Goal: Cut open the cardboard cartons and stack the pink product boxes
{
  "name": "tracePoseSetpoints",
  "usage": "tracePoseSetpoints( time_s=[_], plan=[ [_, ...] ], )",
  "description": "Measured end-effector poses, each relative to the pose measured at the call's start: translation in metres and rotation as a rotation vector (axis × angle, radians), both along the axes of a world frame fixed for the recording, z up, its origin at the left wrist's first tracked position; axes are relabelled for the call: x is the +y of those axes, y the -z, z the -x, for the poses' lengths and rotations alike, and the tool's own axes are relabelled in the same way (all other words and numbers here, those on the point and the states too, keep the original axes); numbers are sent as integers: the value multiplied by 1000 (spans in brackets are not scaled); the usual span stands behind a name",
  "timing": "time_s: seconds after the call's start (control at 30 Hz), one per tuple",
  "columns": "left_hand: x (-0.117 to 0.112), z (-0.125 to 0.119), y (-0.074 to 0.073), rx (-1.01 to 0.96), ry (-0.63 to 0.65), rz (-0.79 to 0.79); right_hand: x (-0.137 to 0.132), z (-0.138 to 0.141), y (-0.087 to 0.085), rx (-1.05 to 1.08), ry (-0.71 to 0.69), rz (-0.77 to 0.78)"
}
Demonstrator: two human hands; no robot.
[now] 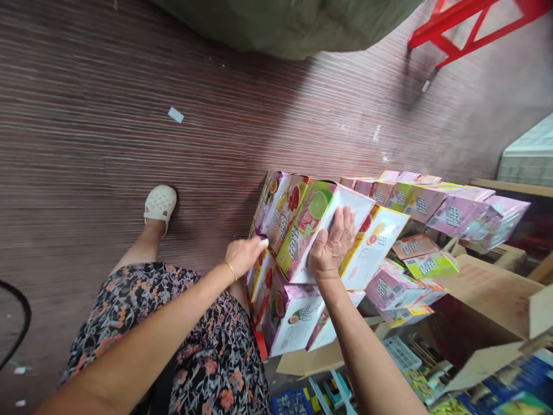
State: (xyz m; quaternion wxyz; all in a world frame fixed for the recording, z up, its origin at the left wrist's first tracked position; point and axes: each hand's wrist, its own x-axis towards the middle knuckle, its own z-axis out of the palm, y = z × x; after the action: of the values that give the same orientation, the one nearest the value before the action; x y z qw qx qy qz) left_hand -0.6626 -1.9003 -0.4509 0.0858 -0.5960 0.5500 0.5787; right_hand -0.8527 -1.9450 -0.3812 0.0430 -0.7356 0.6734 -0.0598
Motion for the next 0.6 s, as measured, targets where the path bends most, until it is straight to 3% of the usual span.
tracePoseSetpoints(
  time_s=[0.1, 0.17, 0.23, 0.3, 0.37, 0.43, 0.5, 0.6],
  plan=[
    [-67, 6, 41, -50, -119, 160, 1, 2, 0, 4, -27, 8],
    [-99, 28, 69, 10, -68, 152, 2, 4, 1, 15, -43, 9],
    [-94, 50, 83, 59, -29, 118, 2, 5, 1, 20, -48, 10],
    [-54, 55, 79, 80, 7, 64, 3, 6, 2, 20, -42, 10],
    [-7, 41, 67, 71, 48, -3, 3, 6, 1, 16, -43, 9],
    [18, 16, 61, 34, 57, -34, 3, 5, 1, 9, -54, 14],
    [3, -3, 70, -25, 23, -19, 3, 4, 1, -1, -67, 29],
    [-65, -2, 106, -62, -51, 72, 4, 2, 0, -6, -73, 42]
  ],
)
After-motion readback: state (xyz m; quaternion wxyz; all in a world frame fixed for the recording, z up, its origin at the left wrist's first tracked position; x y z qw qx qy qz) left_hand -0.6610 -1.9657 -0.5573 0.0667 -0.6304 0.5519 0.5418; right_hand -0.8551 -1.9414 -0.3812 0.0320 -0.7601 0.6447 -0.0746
